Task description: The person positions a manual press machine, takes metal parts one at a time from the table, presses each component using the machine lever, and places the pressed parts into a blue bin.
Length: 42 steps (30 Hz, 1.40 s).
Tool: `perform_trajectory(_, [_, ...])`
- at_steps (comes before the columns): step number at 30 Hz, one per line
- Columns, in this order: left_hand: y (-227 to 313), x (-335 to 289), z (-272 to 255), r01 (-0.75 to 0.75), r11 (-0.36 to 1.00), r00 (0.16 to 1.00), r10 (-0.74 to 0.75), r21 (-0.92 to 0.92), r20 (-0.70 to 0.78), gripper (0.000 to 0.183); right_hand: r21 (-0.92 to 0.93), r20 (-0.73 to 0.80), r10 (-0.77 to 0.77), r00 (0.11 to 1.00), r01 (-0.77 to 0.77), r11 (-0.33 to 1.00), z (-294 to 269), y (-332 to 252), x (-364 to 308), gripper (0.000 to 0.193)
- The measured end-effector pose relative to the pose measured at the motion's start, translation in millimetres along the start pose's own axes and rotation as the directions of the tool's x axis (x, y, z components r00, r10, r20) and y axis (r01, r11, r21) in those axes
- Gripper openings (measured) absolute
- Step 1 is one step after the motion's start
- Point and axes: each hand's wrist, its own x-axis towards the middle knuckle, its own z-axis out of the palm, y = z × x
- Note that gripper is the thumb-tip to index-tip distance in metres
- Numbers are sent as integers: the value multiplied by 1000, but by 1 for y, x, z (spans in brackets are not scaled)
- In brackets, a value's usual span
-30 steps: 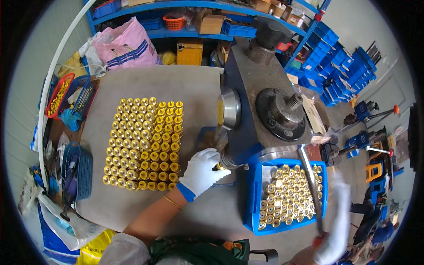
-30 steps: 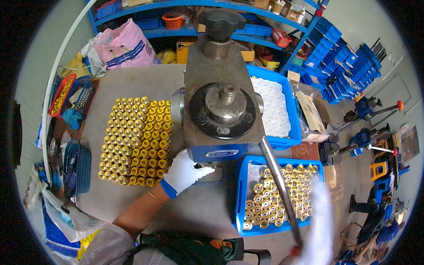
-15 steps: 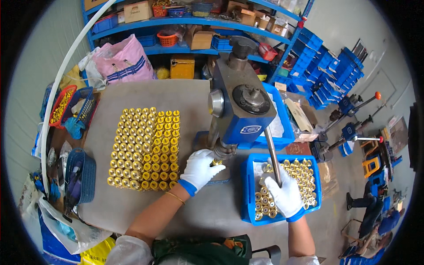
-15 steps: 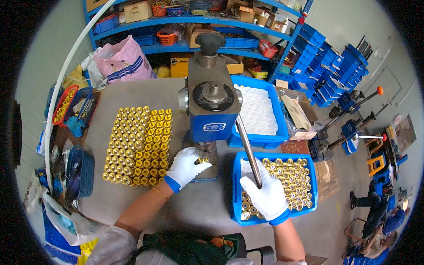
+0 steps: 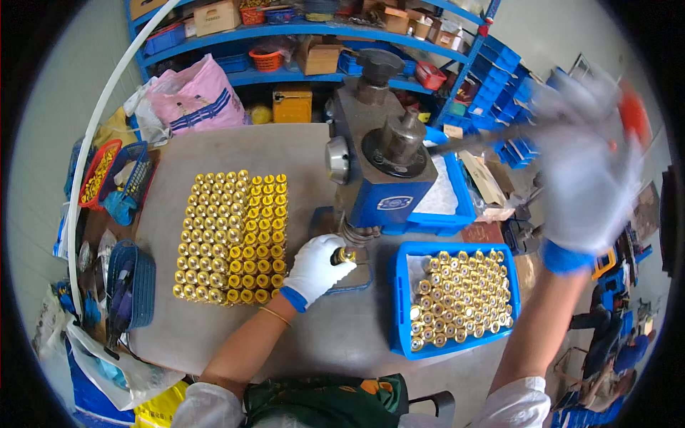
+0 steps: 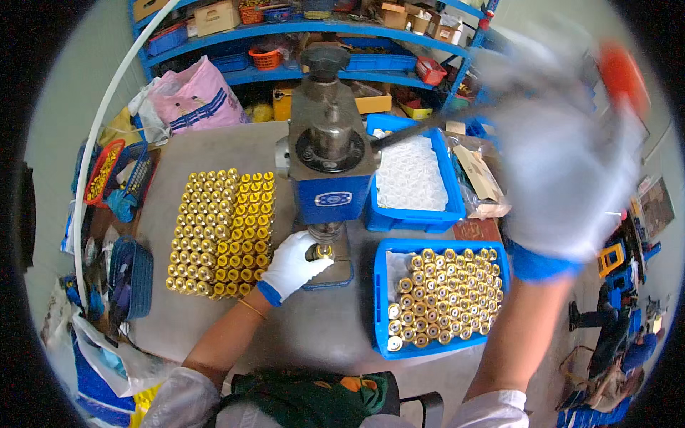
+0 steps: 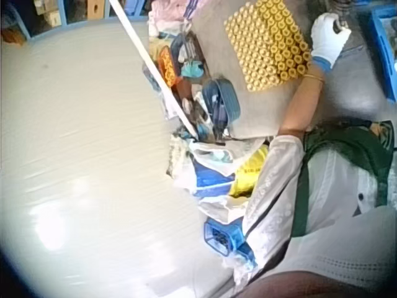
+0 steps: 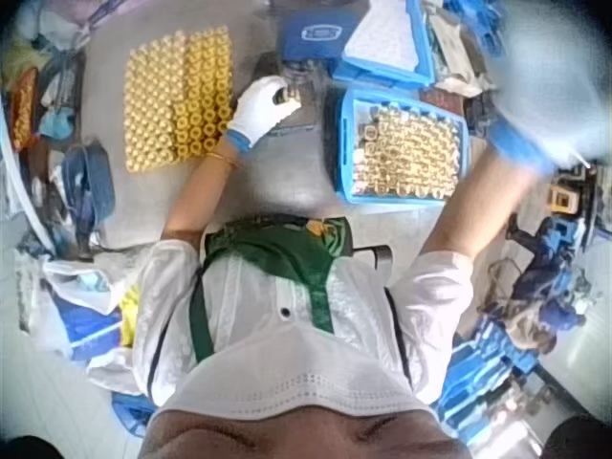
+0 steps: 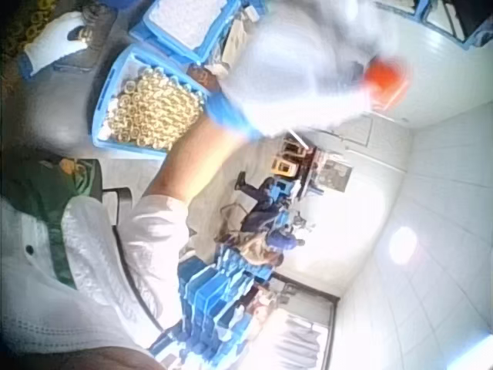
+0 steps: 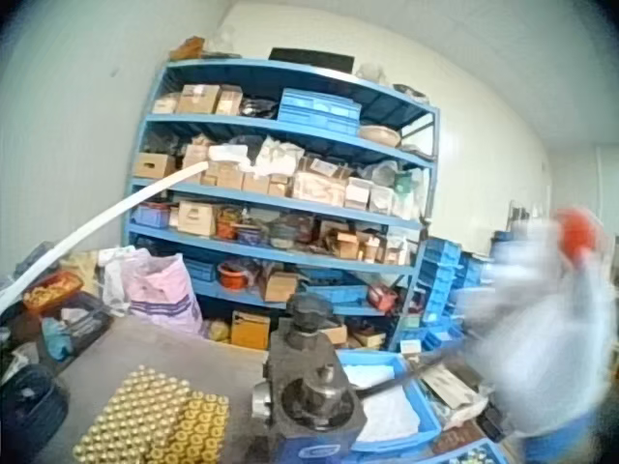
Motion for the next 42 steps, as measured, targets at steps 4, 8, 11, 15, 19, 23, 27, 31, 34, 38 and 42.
perform_trajectory(4, [3, 4, -10, -46, 999, 999, 46, 27, 11, 31, -25, -216, 281, 935, -293, 956, 19, 113, 5, 60])
perform_trajectory(8, [22, 12, -20, 34, 999, 999, -34, -20, 2, 29, -905, -299, 521, 799, -65, -421, -18, 104, -88, 32])
perform_trajectory(11, [3, 15, -37, -59, 996, 992, 67, 71, -109, 25, -836, -489, 676, 551, -77, -543, -23, 134, -144, 46])
perform_trajectory(15, [-30, 5, -103, 2, 965, 968, 64, 264, -243, 28, -820, -468, 678, 566, 8, -572, -25, 157, -156, 55])
perform_trajectory(19, [-63, -29, -156, 216, 897, 939, -83, 385, -334, 34, -823, -229, 748, 623, 286, -490, -43, 150, -166, 42])
perform_trajectory(23, [-84, -70, -176, 253, 839, 957, -142, 482, -254, 42, -870, -488, 736, 469, -193, -453, -14, 133, -116, 32])
perform_trajectory(27, [-91, -80, -171, 264, 783, 959, -149, 563, -242, 38, -999, 20, 557, 830, 39, -22, -4, 176, -101, 26])
perform_trajectory(31, [-96, -80, -164, 269, 737, 962, -178, 620, -206, 41, -964, -81, 750, 656, 140, -227, 1, 231, -102, 25])
perform_trajectory(34, [-90, -83, -164, 234, 679, 972, -178, 695, -154, 48, -988, 154, 448, 880, 132, 79, -4, 254, -108, 29])
perform_trajectory(38, [-76, -81, -164, 195, 655, 978, -181, 730, -99, 56, -981, -100, 731, 675, -190, 42, -9, 251, -102, 36])
perform_trajectory(42, [-34, -50, -144, 106, 817, 985, -9, 566, -171, 65, -947, -259, 240, 935, -295, 126, -41, 202, -59, 34])
